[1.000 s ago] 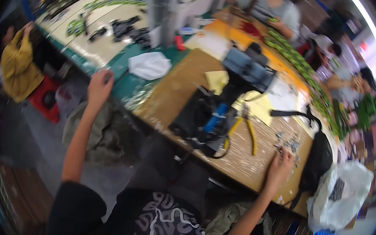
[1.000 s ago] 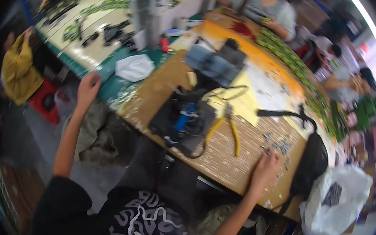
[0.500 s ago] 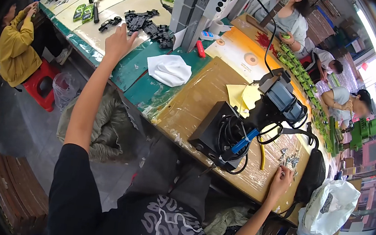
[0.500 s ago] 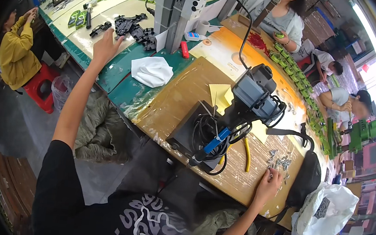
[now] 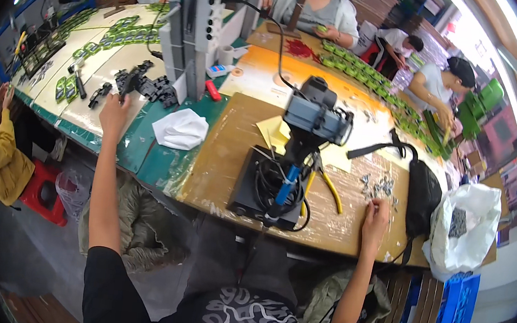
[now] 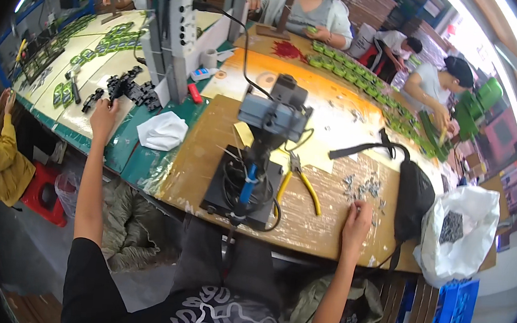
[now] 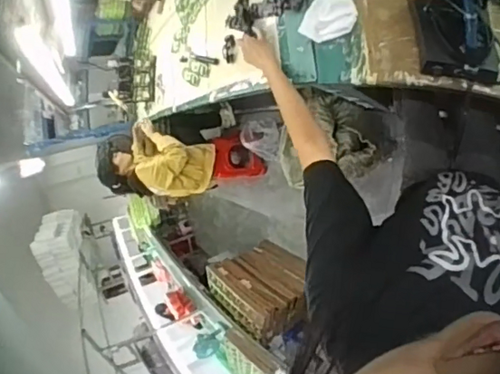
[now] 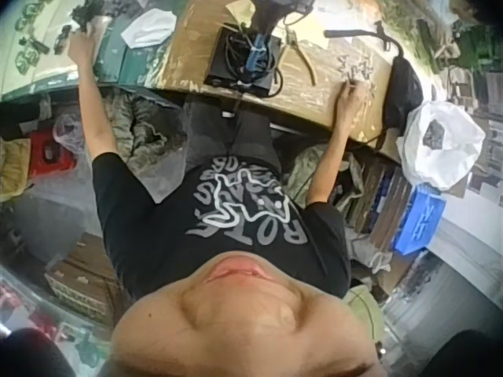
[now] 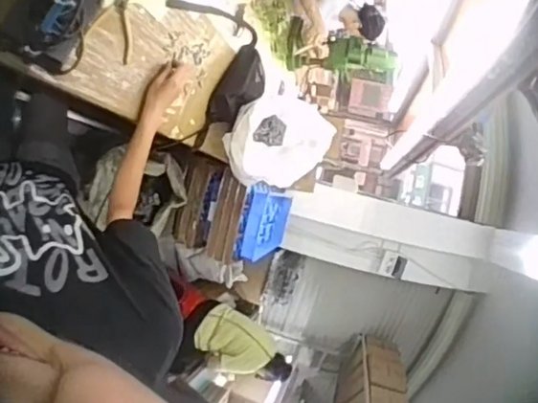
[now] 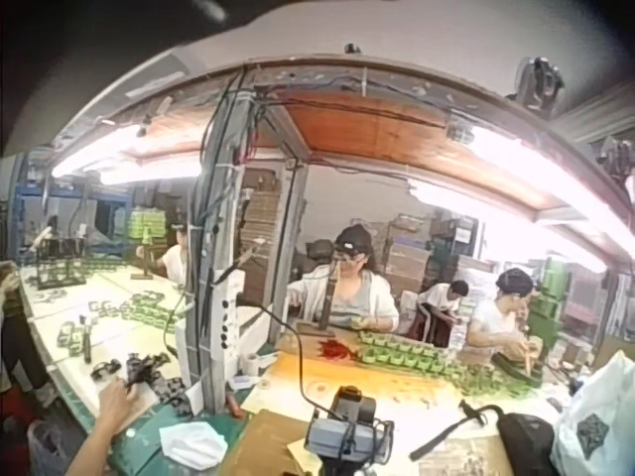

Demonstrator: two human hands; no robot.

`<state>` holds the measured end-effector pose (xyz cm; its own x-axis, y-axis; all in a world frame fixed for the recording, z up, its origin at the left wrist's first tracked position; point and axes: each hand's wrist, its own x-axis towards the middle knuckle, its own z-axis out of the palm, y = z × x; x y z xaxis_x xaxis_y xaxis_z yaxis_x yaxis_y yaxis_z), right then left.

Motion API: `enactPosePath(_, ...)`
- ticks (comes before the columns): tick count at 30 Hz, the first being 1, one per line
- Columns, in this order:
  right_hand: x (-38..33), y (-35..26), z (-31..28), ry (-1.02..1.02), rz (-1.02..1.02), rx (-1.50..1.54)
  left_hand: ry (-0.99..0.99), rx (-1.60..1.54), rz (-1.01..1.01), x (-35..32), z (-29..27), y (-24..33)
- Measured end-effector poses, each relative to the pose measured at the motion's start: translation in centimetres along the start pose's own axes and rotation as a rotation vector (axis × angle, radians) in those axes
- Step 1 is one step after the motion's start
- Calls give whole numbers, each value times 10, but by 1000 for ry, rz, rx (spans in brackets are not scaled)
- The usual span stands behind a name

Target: Assembling small plastic housings and electronic components using a heat tool at a manufacturing workstation.

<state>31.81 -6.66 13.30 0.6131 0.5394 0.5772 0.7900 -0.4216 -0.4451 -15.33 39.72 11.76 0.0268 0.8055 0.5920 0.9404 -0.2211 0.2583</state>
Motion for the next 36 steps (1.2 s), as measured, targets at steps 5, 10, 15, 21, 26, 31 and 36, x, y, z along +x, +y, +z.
enactPosePath(5,2,2,2,74,33,194,95,-263,-1,-1,-7,-12)
enactPosePath(10,3,4,9,70,151,412,166,-581,-196,-28,-34,-12)
enactPosePath(15,-1,9,0,45,146,536,168,-907,-284,-114,-132,49)
enactPosePath(21,-36,-27,-27,-23,345,1070,-92,-1430,-491,-270,-242,143)
enactPosePath(26,-95,-119,-51,-397,391,2040,-713,-1524,-197,-332,-241,189)
enactPosePath(31,-104,-142,-70,-708,135,1875,-1062,-1536,-107,-326,-229,207)
enactPosePath(36,-106,-158,-86,-289,15,1209,-1336,-1640,-352,-327,-231,237)
